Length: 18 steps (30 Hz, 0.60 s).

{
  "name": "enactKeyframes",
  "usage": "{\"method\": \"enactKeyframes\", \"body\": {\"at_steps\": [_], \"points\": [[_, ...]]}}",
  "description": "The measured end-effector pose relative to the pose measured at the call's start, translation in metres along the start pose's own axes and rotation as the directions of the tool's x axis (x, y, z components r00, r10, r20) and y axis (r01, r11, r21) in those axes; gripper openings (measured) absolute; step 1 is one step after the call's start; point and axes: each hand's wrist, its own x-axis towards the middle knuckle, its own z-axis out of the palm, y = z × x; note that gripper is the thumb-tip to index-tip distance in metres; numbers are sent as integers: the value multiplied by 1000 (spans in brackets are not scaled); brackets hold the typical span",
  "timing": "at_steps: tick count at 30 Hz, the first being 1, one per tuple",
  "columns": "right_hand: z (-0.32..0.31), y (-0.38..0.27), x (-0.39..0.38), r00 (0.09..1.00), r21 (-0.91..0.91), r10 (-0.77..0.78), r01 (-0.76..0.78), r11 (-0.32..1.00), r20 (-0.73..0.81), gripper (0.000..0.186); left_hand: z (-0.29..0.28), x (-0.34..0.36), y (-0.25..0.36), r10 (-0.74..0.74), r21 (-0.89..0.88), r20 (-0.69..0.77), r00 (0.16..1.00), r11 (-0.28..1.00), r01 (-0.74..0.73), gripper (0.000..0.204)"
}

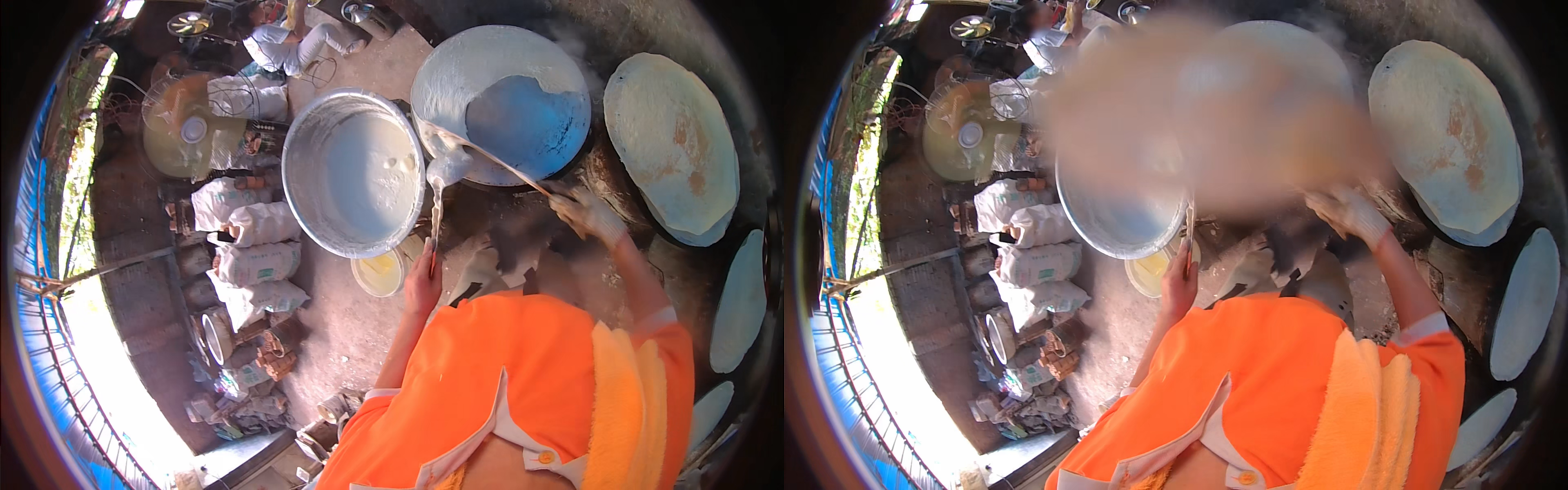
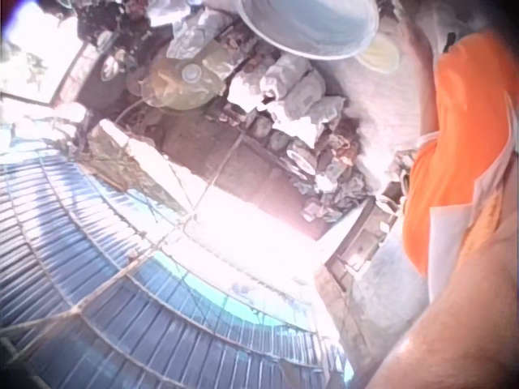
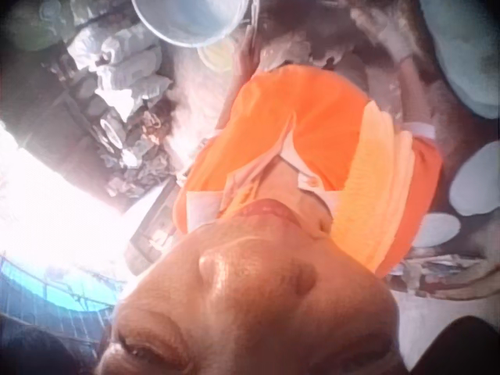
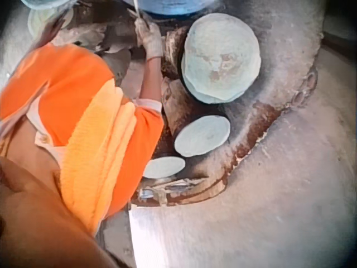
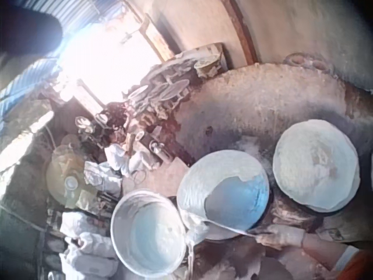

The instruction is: The person scoops batter from a large metal bowl and pours it onto a hot, circular griddle. Using a ladle, they spread the batter into a thin, round crepe. The person then uses a wooden stick to lift and flip the crepe to cook the other side before removing it and placing it on a stack.

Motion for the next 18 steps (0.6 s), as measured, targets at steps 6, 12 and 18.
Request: {"method": "enactKeyframes", "body": {"at_steps": [6,12,18], "points": [[40,-75,-50,936,824,343,-256,506,80,25,-99,24,8,-67,-779,417,906,487,395,31],[160,-157,103,945,987,289,139,76,-155,20,-163,147,8,45,-918,182,982,366,153,37],[163,-223,127,912,968,356,242,-65,-204,24,-306,170,-13,231,-737,-312,922,553,-388,36]]}}
